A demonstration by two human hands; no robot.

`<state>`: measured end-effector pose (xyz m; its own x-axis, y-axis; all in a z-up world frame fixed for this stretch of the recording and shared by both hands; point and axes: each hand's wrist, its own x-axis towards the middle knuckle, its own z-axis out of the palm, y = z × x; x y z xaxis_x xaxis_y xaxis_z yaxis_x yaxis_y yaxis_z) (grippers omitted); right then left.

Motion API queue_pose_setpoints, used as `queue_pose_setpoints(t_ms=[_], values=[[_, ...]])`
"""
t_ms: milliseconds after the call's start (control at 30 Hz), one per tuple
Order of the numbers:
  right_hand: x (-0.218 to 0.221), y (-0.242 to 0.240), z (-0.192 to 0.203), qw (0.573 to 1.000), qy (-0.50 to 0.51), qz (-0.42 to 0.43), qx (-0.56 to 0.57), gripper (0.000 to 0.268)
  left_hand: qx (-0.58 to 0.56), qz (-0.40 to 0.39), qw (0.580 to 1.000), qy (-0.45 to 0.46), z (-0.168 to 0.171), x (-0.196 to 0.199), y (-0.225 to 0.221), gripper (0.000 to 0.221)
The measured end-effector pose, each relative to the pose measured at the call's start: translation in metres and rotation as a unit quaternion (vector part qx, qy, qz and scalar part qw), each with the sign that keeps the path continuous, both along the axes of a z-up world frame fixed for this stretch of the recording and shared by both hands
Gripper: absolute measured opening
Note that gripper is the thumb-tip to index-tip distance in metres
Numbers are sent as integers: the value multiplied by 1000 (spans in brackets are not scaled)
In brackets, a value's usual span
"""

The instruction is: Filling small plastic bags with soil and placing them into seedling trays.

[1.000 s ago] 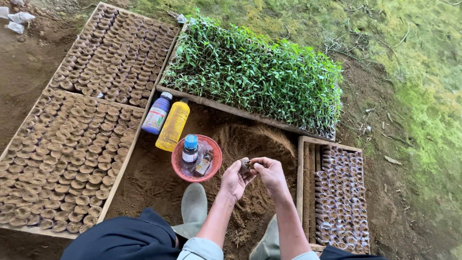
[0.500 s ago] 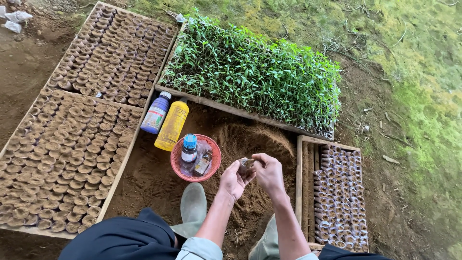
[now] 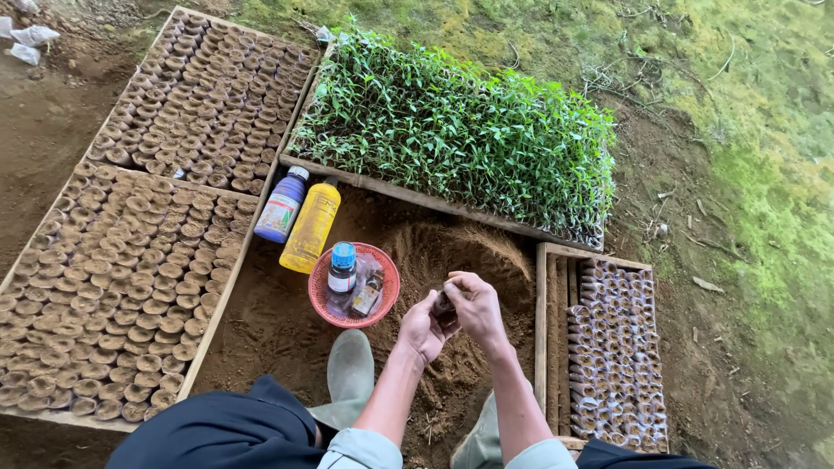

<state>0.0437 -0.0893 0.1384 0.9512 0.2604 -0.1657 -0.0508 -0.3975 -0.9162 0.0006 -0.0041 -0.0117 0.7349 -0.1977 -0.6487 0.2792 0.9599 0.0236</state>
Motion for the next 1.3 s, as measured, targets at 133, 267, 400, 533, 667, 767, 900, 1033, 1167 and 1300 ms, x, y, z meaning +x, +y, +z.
queue_pose_setpoints(t_ms=[133,267,400,533,667,767,900,1033,1167,1300], values=[[-11,1,2,998,12,-65,0,14,-15,13,1000,5,9,-2,3,33],[-16,0,-12,992,24,-126,-14,20,-25,31,999,2,15,-3,3,33],[-13,-5,-53,984,24,-115,-135,34,-5,26,1000,-12,30,-1,2,34],[-19,0,-33,986,-14,-135,-99,37,15,38,999,-9,42,-7,5,33],[-19,-7,-33,984,-68,-104,-124,41,49,28,998,-28,53,-7,5,31],[-18,-15,-43,974,-116,-74,-182,40,60,28,997,-35,39,-5,1,30],[-24,-9,-24,971,-129,-80,-187,33,66,37,997,-26,72,-11,5,29],[-22,-11,-42,970,-109,-72,-203,27,73,32,996,-30,44,-9,0,29],[-26,-5,-42,979,-88,-75,-166,17,67,44,996,-30,29,-8,-3,26],[-29,-4,-33,987,-88,-69,-117,15,86,12,996,-12,-12,-7,-10,27]])
